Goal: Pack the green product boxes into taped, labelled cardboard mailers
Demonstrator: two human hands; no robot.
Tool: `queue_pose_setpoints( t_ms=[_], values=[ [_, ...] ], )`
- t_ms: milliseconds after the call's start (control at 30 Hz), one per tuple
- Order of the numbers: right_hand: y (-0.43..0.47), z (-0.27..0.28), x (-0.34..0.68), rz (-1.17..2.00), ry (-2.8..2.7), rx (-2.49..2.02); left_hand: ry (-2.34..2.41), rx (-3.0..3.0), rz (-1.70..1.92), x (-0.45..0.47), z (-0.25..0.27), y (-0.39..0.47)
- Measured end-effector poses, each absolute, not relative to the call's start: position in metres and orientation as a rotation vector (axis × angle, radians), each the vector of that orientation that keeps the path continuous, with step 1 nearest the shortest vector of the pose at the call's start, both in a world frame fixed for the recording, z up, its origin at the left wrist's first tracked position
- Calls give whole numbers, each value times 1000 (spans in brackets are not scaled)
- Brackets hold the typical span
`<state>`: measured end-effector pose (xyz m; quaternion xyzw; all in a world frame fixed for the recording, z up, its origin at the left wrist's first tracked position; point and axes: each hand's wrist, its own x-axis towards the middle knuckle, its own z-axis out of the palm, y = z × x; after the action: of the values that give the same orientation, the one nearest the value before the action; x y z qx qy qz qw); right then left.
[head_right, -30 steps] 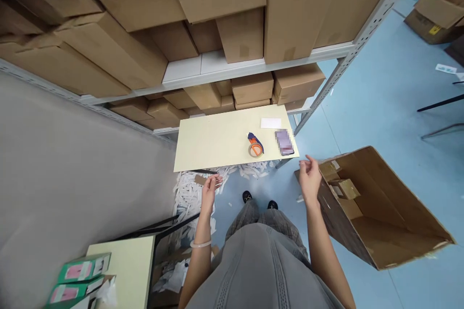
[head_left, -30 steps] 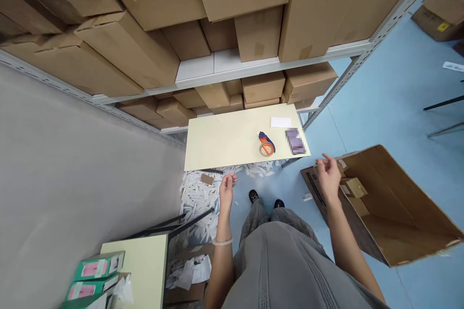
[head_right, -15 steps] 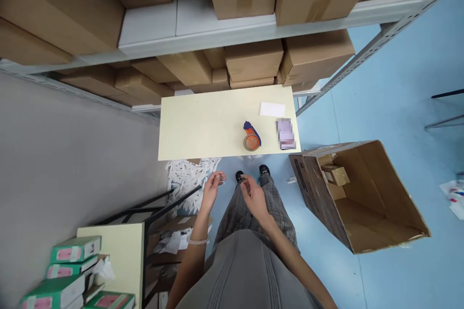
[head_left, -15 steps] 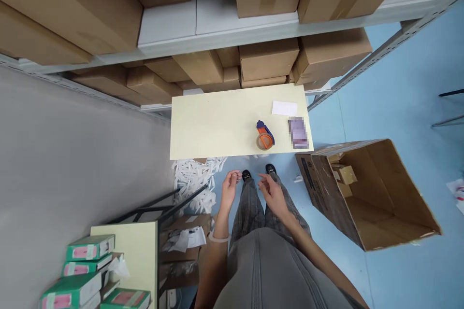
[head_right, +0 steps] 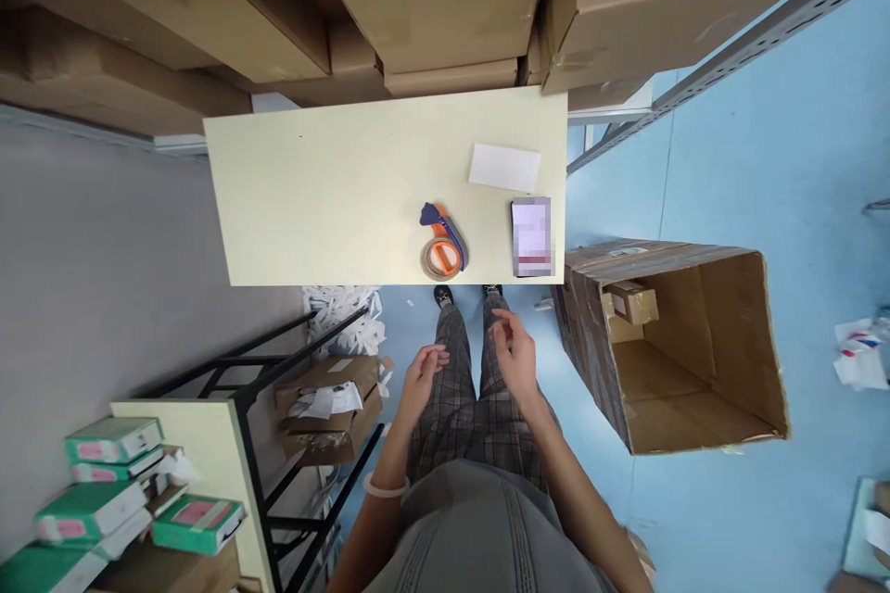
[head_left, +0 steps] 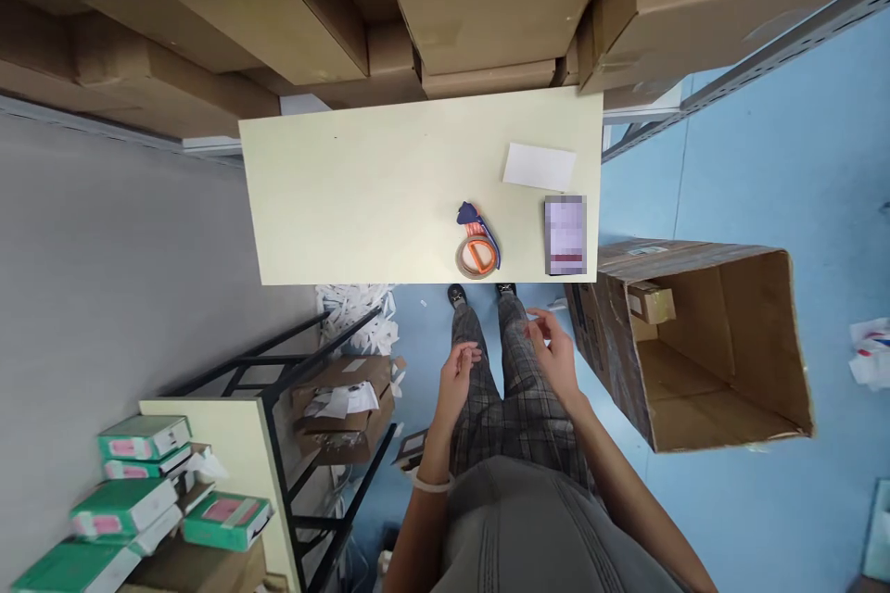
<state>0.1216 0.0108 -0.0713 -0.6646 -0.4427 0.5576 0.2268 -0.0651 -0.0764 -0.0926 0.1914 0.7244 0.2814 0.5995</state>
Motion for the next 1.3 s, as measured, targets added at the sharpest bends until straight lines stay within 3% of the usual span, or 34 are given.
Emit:
queue_pose_setpoints(
  t_ms=[1300],
  values=[
    [7, -89, 129, 1700, -1284, -1778, 1769, 488, 566, -48, -93, -94]
  ],
)
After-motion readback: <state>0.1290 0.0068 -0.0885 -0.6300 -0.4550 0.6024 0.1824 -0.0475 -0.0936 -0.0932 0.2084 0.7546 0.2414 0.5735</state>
